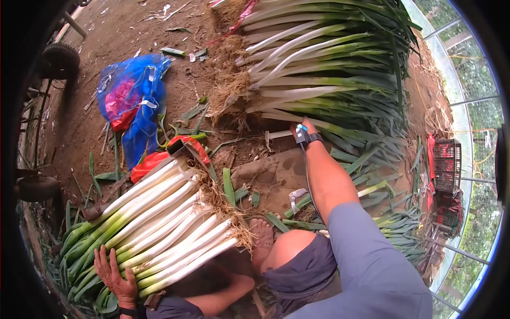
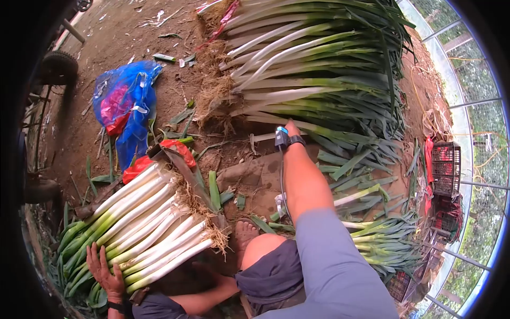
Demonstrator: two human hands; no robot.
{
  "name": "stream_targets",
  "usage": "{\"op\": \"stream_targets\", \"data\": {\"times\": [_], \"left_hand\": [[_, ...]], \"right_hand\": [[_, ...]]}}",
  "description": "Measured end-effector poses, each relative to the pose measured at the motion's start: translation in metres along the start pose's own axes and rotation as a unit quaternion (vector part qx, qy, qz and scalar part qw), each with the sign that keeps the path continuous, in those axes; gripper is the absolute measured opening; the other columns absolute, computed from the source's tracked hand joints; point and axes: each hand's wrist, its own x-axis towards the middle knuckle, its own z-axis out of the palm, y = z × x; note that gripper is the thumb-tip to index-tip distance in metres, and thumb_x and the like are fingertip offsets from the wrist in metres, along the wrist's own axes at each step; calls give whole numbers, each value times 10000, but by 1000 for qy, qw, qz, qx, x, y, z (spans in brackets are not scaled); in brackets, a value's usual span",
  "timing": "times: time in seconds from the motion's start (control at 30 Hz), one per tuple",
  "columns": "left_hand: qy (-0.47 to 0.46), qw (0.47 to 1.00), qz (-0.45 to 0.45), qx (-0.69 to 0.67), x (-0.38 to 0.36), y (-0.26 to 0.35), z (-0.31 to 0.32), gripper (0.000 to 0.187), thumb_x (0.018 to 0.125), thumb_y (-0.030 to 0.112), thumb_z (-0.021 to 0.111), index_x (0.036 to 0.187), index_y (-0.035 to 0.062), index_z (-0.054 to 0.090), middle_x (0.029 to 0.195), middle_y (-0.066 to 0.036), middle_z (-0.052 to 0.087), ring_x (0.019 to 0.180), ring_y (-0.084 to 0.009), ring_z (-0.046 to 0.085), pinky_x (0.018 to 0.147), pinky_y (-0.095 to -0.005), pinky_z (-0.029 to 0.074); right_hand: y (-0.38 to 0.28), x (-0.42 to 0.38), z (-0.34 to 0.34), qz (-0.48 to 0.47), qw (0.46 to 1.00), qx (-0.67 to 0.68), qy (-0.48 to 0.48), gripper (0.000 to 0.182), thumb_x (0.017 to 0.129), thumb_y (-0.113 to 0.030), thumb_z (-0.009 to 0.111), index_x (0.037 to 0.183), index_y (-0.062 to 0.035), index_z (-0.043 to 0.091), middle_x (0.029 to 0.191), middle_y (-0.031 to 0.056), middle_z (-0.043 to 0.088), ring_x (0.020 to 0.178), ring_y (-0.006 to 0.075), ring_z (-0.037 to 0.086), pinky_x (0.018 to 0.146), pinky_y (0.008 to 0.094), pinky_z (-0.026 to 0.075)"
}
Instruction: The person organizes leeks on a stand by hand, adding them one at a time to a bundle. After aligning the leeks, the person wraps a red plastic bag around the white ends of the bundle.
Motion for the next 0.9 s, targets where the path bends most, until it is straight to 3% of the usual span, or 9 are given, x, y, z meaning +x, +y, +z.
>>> {"op": "stream_targets", "data": {"times": [0.07, 0.13, 0.17, 0.33, 0.5, 0.53, 0.67, 0.8, 0.9], "left_hand": [[2, 1000, 8, -2, -1, -1, 1, 586, 992, 375, 469, 1477, 48, 512, 1618, -166, 396, 1516, -432, 291, 1216, -605, 211], [6, 1000, 9, 3, -1, -2, 2, 587, 987, 366, 472, 1479, 48, 509, 1619, -162, 397, 1516, -433, 290, 1219, -607, 208], [11, 1000, 10, -1, 0, -1, 3, 587, 987, 366, 472, 1479, 48, 509, 1619, -162, 397, 1516, -433, 290, 1219, -607, 208], [18, 1000, 4, -6, -1, -2, 3, 592, 950, 339, 513, 1469, 53, 517, 1616, -151, 404, 1520, -417, 293, 1223, -604, 215], [47, 999, 4, -24, -2, -3, 9, 602, 875, 253, 603, 1442, 63, 539, 1605, -145, 418, 1521, -397, 300, 1225, -590, 234], [58, 998, 6, -29, -1, -3, 11, 609, 851, 225, 626, 1434, 67, 545, 1602, -142, 422, 1521, -392, 303, 1225, -586, 239], [71, 997, 6, -36, -1, -4, 14, 589, 875, 223, 626, 1436, 58, 554, 1597, -147, 430, 1513, -391, 315, 1241, -553, 217], [74, 996, 6, -44, -1, -4, 14, 572, 863, 217, 632, 1409, 60, 571, 1591, -149, 435, 1512, -385, 320, 1243, -552, 218], [64, 997, -2, -44, -1, -1, 10, 582, 849, 229, 623, 1400, 50, 574, 1588, -153, 438, 1511, -388, 322, 1243, -560, 216]], "right_hand": [[-15, -46, 15, -118, 940, -320, 31, 410, 1000, -372, 610, 1216, -25, 576, 1062, 164, 696, 997, 292, 684, 827, 425, 573], [-15, -44, 10, 17, 996, -35, 78, 449, 968, -448, 628, 1099, -19, 608, 858, 119, 699, 734, 250, 674, 698, 380, 575], [-13, -52, 0, -40, 996, -65, 38, 433, 968, -445, 630, 1038, -17, 615, 750, 98, 670, 595, 214, 622, 600, 366, 557], [-13, -171, -29, -118, 987, 95, -58, 401, 951, -353, 761, 1151, -59, 576, 910, 90, 697, 757, 202, 712, 663, 333, 630], [-22, -242, -73, -139, 963, 231, 8, 360, 952, -313, 773, 1175, -104, 582, 1096, 83, 739, 1008, 248, 741, 694, 356, 600], [-23, -248, -86, -140, 960, 243, -3, 409, 965, -283, 753, 1247, -85, 533, 1103, 113, 723, 959, 271, 743, 793, 392, 646], [-12, -245, -113, -168, 957, 237, 13, 408, 978, -300, 736, 1247, -73, 530, 1113, 129, 719, 977, 286, 740, 769, 393, 656], [29, -219, -141, 72, 996, -57, 20, 452, 1042, -468, 589, 1130, -27, 631, 931, 118, 719, 764, 262, 729, 613, 365, 611], [38, -225, -108, 2, 973, -228, 27, 413, 1055, -406, 544, 1111, -7, 638, 898, 111, 714, 628, 187, 691, 549, 312, 563]]}}
